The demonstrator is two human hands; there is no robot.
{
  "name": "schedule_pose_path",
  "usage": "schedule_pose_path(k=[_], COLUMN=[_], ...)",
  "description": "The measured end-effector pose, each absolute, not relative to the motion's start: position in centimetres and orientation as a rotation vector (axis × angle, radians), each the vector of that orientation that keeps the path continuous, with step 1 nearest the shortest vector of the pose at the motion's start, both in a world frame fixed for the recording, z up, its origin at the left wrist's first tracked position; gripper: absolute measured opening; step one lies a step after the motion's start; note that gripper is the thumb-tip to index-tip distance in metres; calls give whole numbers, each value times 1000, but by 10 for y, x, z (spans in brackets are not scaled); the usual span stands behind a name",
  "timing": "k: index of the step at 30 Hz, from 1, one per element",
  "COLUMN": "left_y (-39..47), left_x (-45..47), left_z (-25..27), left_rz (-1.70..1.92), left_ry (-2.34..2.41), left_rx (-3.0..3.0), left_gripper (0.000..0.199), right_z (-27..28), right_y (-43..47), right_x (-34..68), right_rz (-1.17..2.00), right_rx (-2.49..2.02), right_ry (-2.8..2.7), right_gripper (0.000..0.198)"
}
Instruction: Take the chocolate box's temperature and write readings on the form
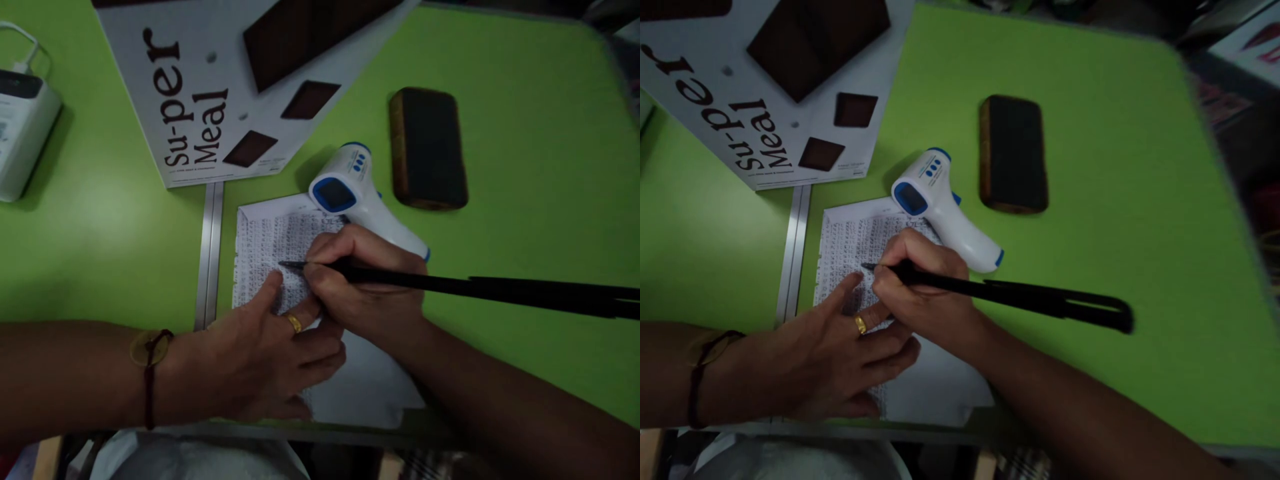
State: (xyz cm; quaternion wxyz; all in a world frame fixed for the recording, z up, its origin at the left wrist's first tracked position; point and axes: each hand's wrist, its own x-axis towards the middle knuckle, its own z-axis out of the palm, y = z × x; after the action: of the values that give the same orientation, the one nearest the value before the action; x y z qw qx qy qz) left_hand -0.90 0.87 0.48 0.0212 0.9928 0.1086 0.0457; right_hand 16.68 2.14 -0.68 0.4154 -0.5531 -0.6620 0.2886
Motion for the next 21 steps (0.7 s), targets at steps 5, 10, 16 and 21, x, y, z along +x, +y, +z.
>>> schedule_pose_path(k=[5,10,16,21], left_y=[8,8,9,13], left_x=[-9,-10,-8,-8], left_z=[5,4,7,11], left_rz=[149,151,281,353], left_ry=[324,321,248,-373], left_rx=[3075,3081,3078,2931], left_gripper=[64,63,47,37], right_z=[-8,-8,-9,3], right_y=[21,19,27,28], right_x=[166,169,189,202], right_rz=[685,512,311,602], right_rx=[-1356,-1361,-1235,-1391], right_ry=[-1617,-1754,-2136,-1998], right_gripper=[18,14,21,24])
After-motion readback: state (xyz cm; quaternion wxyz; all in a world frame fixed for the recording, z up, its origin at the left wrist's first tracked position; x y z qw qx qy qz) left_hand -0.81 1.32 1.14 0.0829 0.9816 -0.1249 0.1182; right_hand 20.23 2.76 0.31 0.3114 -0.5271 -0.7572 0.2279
